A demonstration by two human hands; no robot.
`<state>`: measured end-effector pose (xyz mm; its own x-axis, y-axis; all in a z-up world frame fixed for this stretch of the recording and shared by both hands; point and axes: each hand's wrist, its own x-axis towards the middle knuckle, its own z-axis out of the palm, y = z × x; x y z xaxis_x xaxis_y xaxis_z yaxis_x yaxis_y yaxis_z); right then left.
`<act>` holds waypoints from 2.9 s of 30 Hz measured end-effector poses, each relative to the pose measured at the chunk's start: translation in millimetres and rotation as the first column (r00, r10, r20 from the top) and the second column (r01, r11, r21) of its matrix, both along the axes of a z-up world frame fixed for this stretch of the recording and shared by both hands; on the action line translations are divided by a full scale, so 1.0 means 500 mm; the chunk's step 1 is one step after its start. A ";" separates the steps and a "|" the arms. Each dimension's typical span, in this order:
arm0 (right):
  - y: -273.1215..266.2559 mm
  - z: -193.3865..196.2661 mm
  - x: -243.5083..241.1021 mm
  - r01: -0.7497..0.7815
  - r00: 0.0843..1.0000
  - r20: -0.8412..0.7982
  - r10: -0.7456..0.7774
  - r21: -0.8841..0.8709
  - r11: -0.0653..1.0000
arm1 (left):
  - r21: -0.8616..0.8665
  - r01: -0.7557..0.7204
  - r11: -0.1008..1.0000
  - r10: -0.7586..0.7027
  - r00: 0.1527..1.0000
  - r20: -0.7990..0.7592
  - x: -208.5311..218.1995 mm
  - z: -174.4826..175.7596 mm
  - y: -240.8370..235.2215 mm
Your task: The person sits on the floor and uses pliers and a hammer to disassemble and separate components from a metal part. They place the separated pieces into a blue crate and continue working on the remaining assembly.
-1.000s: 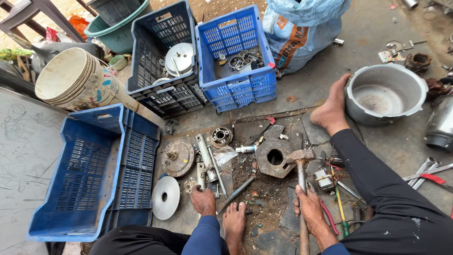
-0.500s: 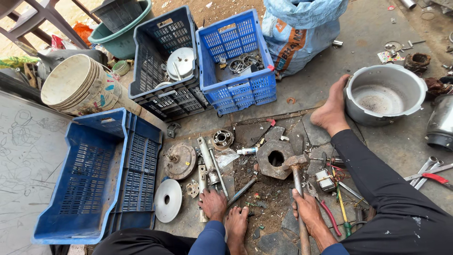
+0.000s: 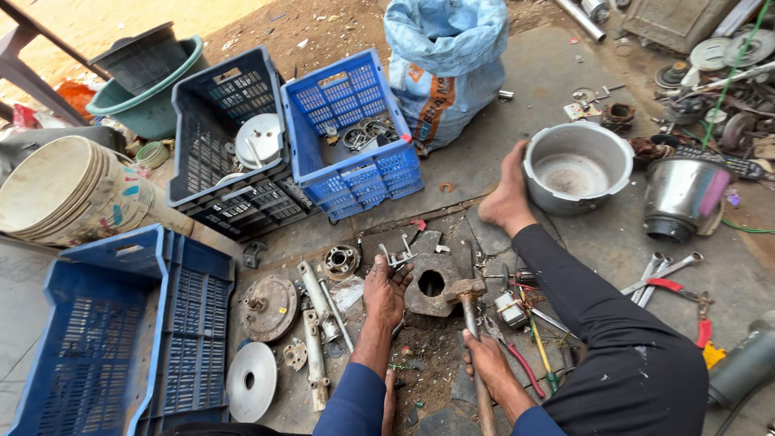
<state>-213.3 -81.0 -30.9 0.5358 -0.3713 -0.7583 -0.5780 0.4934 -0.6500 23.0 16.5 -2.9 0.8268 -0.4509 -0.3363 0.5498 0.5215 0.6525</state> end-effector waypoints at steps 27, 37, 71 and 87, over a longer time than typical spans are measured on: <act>-0.008 -0.036 0.012 0.007 1.000 -0.016 -0.006 0.061 0.998 | -0.364 0.369 0.855 -0.408 0.912 -0.034 -0.118 0.263 -0.105; -0.021 -0.112 0.022 -0.027 0.998 -0.055 0.032 0.091 0.995 | 0.468 0.710 0.526 -0.846 0.490 0.208 0.049 0.283 -0.037; 0.059 -0.102 0.177 0.539 0.825 0.048 -0.563 0.237 0.809 | 0.837 -0.545 -0.047 -0.894 0.396 0.208 -0.095 0.797 0.457; 0.058 -0.051 0.191 0.550 0.816 0.058 -0.575 0.227 0.804 | 0.607 -0.610 0.510 -0.294 0.540 0.789 -0.292 0.594 0.533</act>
<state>-117.9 -51.9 -56.1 0.3678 -0.4897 -0.7905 -0.0855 0.8287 -0.5532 -122.9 283.2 294.1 0.9164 -0.2007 0.3463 -0.4000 -0.4234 0.8129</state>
